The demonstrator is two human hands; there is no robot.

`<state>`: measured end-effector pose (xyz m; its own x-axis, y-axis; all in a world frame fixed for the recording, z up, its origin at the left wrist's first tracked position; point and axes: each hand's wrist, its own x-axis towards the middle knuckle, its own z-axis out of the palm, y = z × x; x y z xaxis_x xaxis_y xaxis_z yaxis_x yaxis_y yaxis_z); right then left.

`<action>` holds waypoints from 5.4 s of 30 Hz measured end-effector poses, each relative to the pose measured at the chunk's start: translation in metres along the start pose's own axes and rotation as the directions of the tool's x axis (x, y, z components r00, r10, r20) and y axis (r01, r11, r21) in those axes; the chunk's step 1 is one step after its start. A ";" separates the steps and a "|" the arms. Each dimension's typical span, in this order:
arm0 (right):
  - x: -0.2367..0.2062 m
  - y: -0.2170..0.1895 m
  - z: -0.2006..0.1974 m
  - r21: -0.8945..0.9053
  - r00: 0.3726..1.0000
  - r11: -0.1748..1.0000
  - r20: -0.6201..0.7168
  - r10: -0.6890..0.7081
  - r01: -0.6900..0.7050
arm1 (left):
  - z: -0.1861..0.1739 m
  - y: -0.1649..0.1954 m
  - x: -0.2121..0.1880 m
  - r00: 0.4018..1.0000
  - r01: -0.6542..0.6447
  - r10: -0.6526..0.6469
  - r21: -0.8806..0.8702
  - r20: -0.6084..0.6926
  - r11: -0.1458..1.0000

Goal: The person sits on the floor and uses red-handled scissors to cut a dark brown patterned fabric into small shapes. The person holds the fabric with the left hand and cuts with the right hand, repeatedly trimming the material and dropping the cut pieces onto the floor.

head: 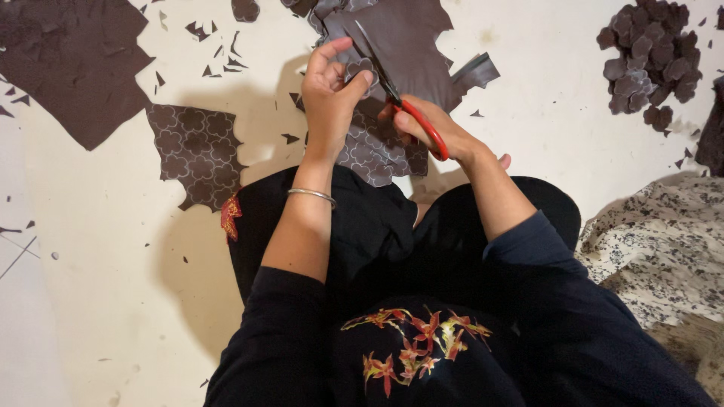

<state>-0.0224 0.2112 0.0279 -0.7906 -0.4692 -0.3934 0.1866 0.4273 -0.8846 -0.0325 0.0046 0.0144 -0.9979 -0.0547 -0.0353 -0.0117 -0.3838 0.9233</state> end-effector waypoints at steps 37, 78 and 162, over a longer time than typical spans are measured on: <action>-0.006 -0.003 -0.005 0.136 0.994 0.989 0.080 -0.075 0.064 | -0.001 0.005 0.000 0.998 0.006 0.001 -0.124 0.057 0.992; -0.011 -0.007 -0.022 0.079 0.979 0.995 0.189 -0.079 0.065 | -0.006 0.007 0.001 0.990 0.030 -0.015 -0.105 0.140 0.994; -0.001 0.000 -0.001 -0.081 0.993 0.990 0.030 -0.116 0.118 | 0.006 -0.008 -0.002 0.991 0.108 -0.116 -0.103 -0.073 0.989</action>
<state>-0.0220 0.2119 0.0288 -0.7889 -0.5387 -0.2958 0.0441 0.4304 -0.9015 -0.0310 0.0130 0.0096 -0.9824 -0.0769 -0.1700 -0.1129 -0.4808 0.8696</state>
